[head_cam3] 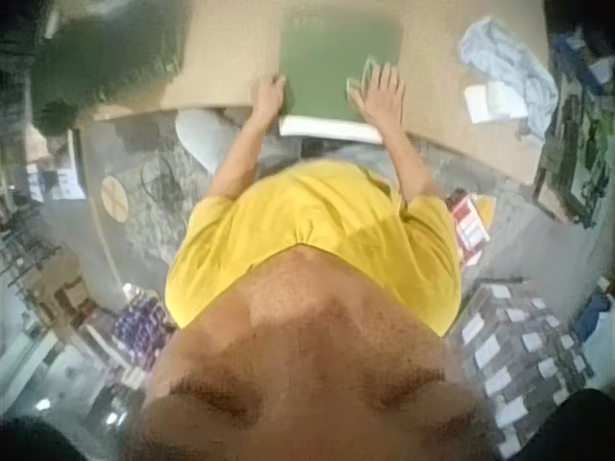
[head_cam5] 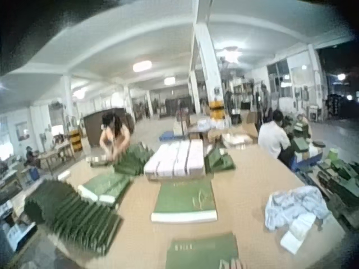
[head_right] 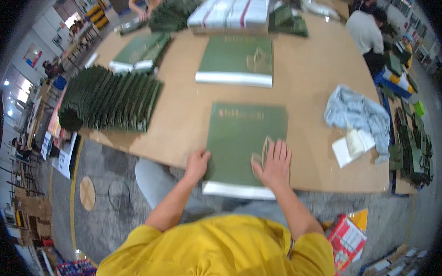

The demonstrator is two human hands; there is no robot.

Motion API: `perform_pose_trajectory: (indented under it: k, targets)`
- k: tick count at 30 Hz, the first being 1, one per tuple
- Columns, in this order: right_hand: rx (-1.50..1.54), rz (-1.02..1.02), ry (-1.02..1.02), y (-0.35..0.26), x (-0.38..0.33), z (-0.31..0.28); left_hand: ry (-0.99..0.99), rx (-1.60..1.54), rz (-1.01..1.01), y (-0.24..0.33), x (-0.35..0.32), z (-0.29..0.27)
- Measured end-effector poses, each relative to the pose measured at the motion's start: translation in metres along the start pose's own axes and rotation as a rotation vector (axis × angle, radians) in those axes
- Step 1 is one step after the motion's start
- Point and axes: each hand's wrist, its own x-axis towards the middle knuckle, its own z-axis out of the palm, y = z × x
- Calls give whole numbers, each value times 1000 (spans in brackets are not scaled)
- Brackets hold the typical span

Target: Applying glue to and precisely folding green paper covers.

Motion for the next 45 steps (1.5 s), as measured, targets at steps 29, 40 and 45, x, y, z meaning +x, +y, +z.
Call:
perform_pose_trajectory:
  k: [29, 40, 45]
  targets:
    - [201, -635, -26, 81, -38, -73, -286, 529, 1090, -31, -9, -54]
    - [206, -523, 33, 80, -35, -53, -157, 532, 984, -18, -7, -36]
    - [252, -531, -3, 82, -25, -55, -52, 592, 951, -14, -10, -27]
